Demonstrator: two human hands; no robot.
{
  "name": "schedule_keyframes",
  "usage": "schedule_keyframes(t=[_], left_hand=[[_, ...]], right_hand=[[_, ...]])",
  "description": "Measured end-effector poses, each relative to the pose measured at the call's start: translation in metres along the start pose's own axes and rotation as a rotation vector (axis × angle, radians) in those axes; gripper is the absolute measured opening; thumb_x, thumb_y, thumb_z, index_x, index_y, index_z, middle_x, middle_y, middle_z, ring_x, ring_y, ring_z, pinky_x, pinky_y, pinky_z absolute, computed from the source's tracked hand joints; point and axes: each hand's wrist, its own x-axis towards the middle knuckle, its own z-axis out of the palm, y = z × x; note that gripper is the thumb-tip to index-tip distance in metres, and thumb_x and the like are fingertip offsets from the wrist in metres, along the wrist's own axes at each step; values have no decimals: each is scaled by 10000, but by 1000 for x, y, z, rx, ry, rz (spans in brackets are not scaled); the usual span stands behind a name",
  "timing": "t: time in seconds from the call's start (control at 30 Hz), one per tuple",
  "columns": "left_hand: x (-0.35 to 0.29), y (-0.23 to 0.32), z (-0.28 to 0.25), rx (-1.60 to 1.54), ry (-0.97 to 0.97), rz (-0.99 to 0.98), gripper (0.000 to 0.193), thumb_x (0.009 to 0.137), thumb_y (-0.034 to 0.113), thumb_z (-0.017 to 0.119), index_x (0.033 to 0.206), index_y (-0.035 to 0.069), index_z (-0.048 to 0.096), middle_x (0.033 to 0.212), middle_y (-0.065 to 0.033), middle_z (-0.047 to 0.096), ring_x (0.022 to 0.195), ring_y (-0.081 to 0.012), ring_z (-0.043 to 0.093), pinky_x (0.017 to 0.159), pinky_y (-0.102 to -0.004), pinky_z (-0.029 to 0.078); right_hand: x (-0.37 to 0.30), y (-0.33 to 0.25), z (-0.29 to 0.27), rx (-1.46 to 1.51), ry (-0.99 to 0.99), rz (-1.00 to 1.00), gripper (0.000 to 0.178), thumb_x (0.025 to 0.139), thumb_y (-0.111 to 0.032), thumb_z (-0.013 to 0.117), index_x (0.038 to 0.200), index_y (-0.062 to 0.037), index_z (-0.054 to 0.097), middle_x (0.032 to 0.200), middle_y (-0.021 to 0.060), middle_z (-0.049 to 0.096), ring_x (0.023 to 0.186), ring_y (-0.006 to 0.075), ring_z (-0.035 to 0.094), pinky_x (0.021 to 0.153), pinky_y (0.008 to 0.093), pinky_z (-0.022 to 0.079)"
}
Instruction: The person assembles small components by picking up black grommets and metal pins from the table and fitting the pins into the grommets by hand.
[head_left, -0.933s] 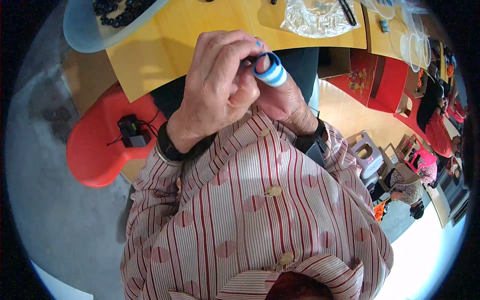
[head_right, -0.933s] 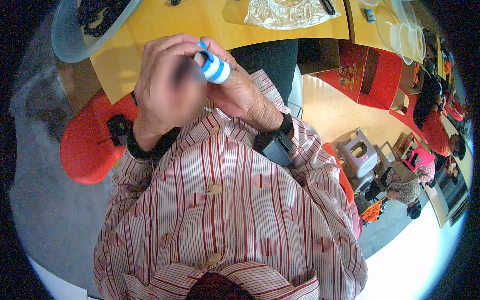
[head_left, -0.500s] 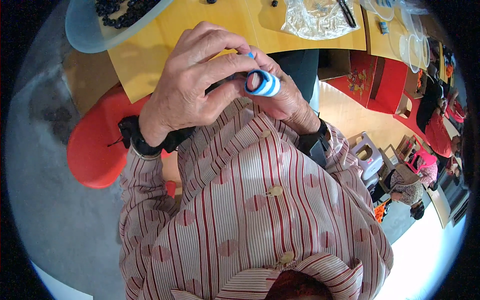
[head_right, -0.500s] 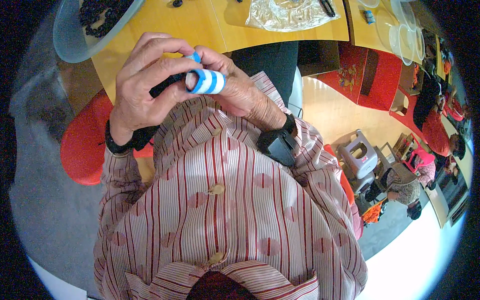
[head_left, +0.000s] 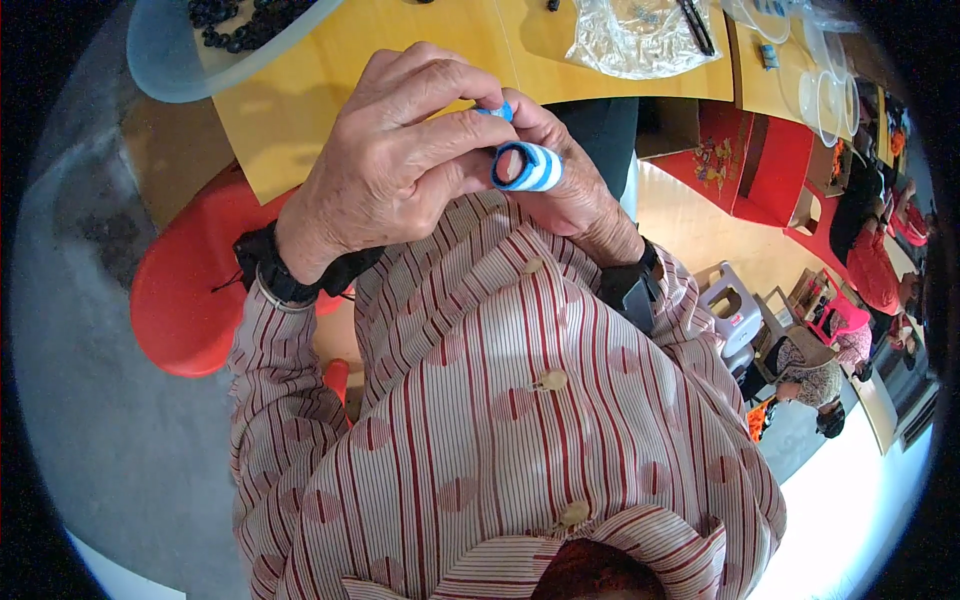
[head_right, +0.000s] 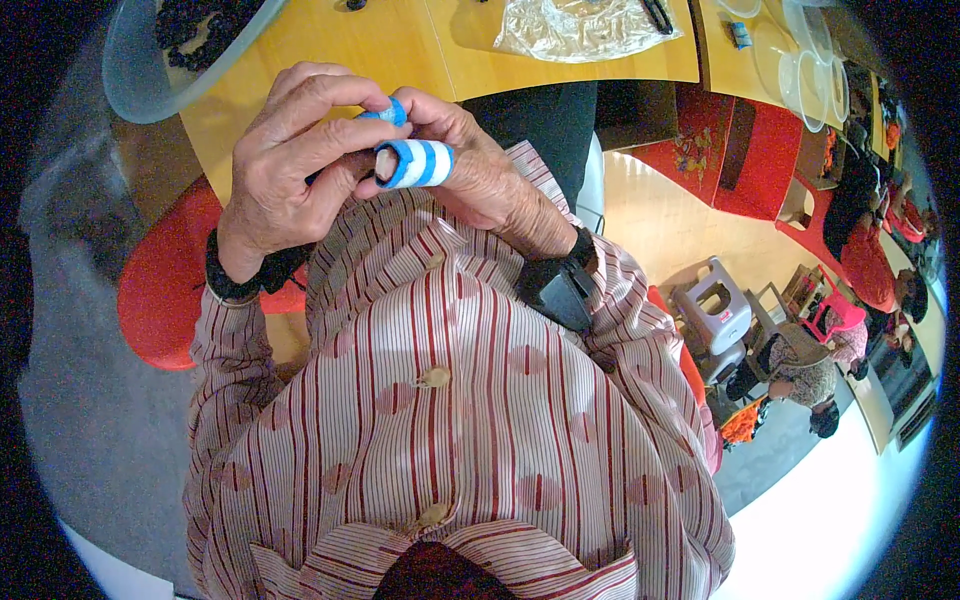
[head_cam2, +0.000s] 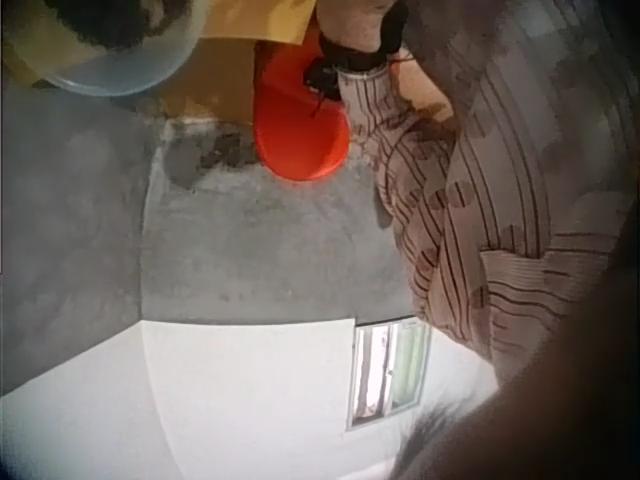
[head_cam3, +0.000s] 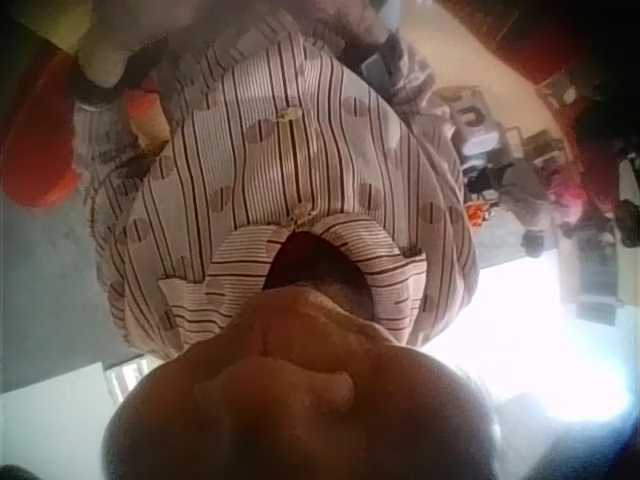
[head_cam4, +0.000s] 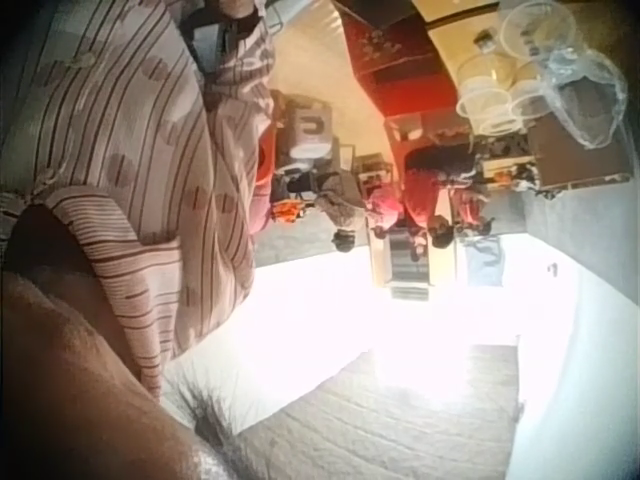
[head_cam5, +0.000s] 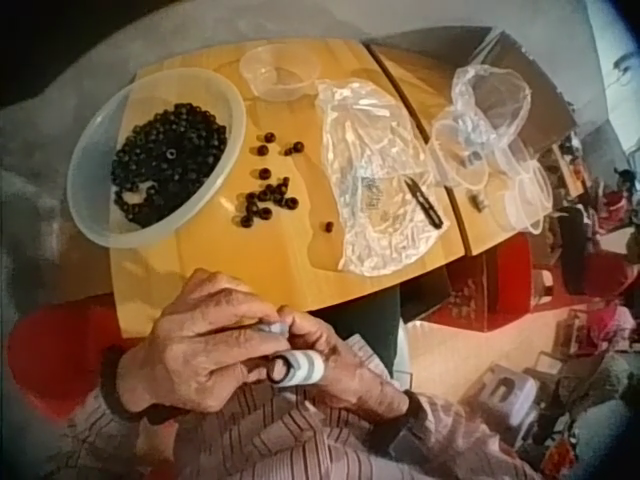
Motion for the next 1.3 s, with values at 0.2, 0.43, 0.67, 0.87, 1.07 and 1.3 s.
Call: schedule_keyframes(t=[0.2, 0.43, 0.67, 0.87, 1.07, 1.3], left_hand=[[-2, -7, 5, -21, 19, 19, 270, 600, 67, 720, 859, 82, 648, 957, -44, 595, 881, -236, 566, 728, -361, 410], [-4, -5, 7, -39, 36, -7, 243, 632, 58, 704, 868, 76, 650, 973, -50, 598, 869, -238, 568, 731, -358, 421], [-3, -6, 9, -109, 67, -113, 235, 639, 27, 698, 868, 58, 656, 935, -67, 612, 842, -246, 579, 732, -342, 459], [-4, 1, 12, -157, 96, -222, 241, 658, -13, 670, 891, 45, 653, 935, -84, 620, 848, -258, 591, 734, -329, 497], [-5, 3, 14, -169, 112, -261, 243, 677, -32, 637, 908, 42, 651, 935, -90, 625, 863, -253, 601, 725, -324, 506], [-7, 9, 16, -166, 118, -323, 199, 723, -7, 615, 921, 0, 641, 967, -120, 633, 892, -253, 607, 790, -329, 477]], right_hand=[[0, -4, 1, 1, 34, -10, 312, 812, -138, 689, 1071, -34, 551, 967, 52, 602, 907, 165, 620, 802, 342, 564], [-1, -9, -9, -176, 37, 64, 581, 763, -332, 743, 1202, -35, 505, 1117, 80, 567, 1001, 200, 597, 746, 368, 588], [0, -9, -14, -112, 37, 53, 553, 789, -331, 717, 1182, -3, 509, 1083, 81, 569, 964, 195, 606, 727, 368, 591], [0, -10, -13, -17, 66, 66, 308, 802, -254, 712, 992, -48, 584, 954, 37, 583, 859, 132, 606, 688, 317, 594], [-1, -12, -12, -42, 76, 97, 378, 818, -303, 689, 1067, -40, 582, 946, 44, 598, 858, 125, 609, 663, 309, 589], [-2, -10, -13, -52, 81, 87, 405, 824, -315, 681, 1100, -39, 572, 950, 41, 601, 844, 121, 612, 659, 305, 588]])
